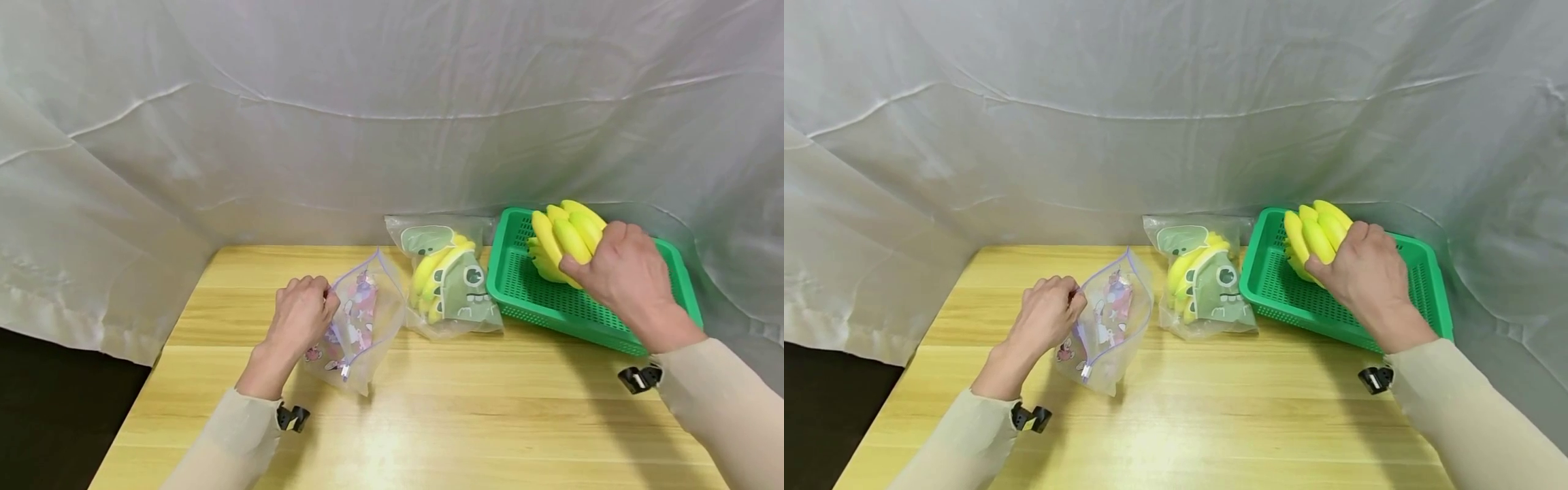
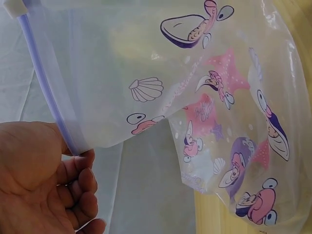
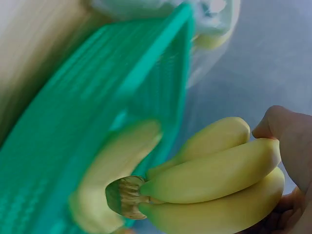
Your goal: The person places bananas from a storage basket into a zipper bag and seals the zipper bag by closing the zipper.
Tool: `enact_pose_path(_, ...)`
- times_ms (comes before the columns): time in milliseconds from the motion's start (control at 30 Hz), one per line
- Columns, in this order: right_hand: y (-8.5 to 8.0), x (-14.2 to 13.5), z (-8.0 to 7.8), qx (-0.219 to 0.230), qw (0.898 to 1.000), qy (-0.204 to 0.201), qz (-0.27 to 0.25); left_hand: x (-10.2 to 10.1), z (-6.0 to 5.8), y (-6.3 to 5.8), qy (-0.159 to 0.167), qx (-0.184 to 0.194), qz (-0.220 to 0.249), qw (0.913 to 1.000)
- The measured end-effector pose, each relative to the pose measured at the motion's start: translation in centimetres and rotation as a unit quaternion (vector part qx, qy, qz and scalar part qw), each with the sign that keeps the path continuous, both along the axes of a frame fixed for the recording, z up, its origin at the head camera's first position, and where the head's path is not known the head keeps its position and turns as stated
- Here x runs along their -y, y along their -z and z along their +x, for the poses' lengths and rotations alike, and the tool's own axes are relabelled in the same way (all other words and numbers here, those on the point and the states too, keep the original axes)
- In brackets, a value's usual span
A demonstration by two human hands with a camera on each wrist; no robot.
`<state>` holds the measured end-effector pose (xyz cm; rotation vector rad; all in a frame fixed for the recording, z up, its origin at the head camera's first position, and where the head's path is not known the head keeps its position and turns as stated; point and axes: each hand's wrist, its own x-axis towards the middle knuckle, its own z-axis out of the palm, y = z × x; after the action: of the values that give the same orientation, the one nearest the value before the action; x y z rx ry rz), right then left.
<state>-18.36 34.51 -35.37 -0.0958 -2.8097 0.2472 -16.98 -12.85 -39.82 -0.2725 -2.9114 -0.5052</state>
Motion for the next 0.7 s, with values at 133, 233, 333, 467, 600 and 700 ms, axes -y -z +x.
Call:
enact_pose_path(133,-1.9,3.2,1.0,-0.011,1.0,-0.018,-0.019,0.0,0.0,-0.1,-0.004,-0.015,-0.005,0.9999)
enact_pose_path(233,-2.9,6.0,1.8,-0.013,0.999,-0.042,-0.026,-0.1,-0.1,-0.3,-0.009,-0.015,-0.009,0.9998)
enact_pose_path(333,-3.8,8.9,2.6,-0.004,0.997,-0.068,-0.03,-0.5,-0.1,-0.4,-0.009,-0.019,-0.011,0.9997)
enact_pose_path(467,-5.0,12.9,3.8,0.03,0.994,-0.096,-0.041,-1.0,0.0,-0.4,-0.002,-0.029,-0.014,0.9995)
enact_pose_path(600,-5.6,16.6,5.4,0.027,0.987,-0.156,-0.028,-1.3,0.1,-0.3,0.0,-0.037,-0.016,0.9992)
enact_pose_path(700,-5.6,18.8,6.7,0.013,0.978,-0.21,-0.004,-1.5,0.1,-0.2,0.004,-0.036,-0.014,0.9992)
